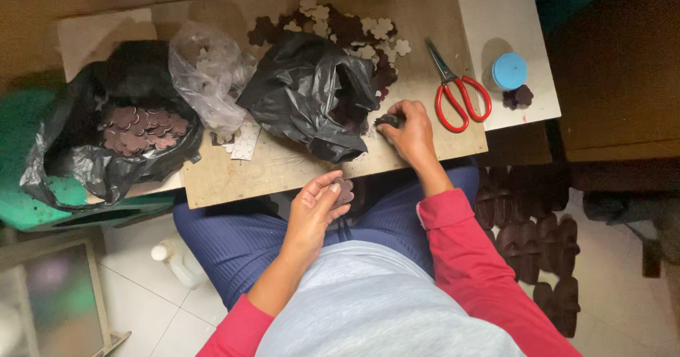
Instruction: The person sits on the floor and uses red-handled scissors to trim the edges of small dark brown flower-shaped craft pieces. They handle the pieces one at a time, trim them, and place them into a black plastic bag on the table.
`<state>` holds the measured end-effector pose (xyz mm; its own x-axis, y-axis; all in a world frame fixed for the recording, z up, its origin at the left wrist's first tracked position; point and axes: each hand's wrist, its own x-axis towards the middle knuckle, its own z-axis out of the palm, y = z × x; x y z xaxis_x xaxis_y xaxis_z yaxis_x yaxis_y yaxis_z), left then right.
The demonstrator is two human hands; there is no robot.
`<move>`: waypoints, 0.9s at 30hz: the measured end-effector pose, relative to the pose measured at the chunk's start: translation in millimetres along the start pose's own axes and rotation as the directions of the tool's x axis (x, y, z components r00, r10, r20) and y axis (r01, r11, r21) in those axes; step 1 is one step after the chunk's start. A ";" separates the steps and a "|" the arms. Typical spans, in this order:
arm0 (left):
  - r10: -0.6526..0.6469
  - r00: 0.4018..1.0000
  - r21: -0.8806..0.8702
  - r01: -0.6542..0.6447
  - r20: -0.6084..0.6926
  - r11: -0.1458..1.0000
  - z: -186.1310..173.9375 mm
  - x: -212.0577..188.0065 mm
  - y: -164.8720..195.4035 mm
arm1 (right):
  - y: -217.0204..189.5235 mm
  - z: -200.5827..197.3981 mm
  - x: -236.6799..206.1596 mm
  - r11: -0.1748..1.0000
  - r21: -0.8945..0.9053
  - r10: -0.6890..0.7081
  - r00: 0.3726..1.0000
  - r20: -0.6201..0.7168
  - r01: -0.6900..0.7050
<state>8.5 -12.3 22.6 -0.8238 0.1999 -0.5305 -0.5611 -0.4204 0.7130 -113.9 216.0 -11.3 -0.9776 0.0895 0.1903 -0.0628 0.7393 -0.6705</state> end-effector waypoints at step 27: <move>0.218 0.976 -0.175 -0.213 0.009 0.961 8.4 -15.8 23.4 | -110.9 -30.2 -96.6 0.616 0.762 0.005 0.968 0.249 -0.199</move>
<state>7.7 -17.9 51.5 -0.9271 0.1114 -0.3578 -0.3495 -0.6015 0.7184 -6.4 145.6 66.4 -0.9971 -0.0761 0.0025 0.0030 -0.0716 -0.9974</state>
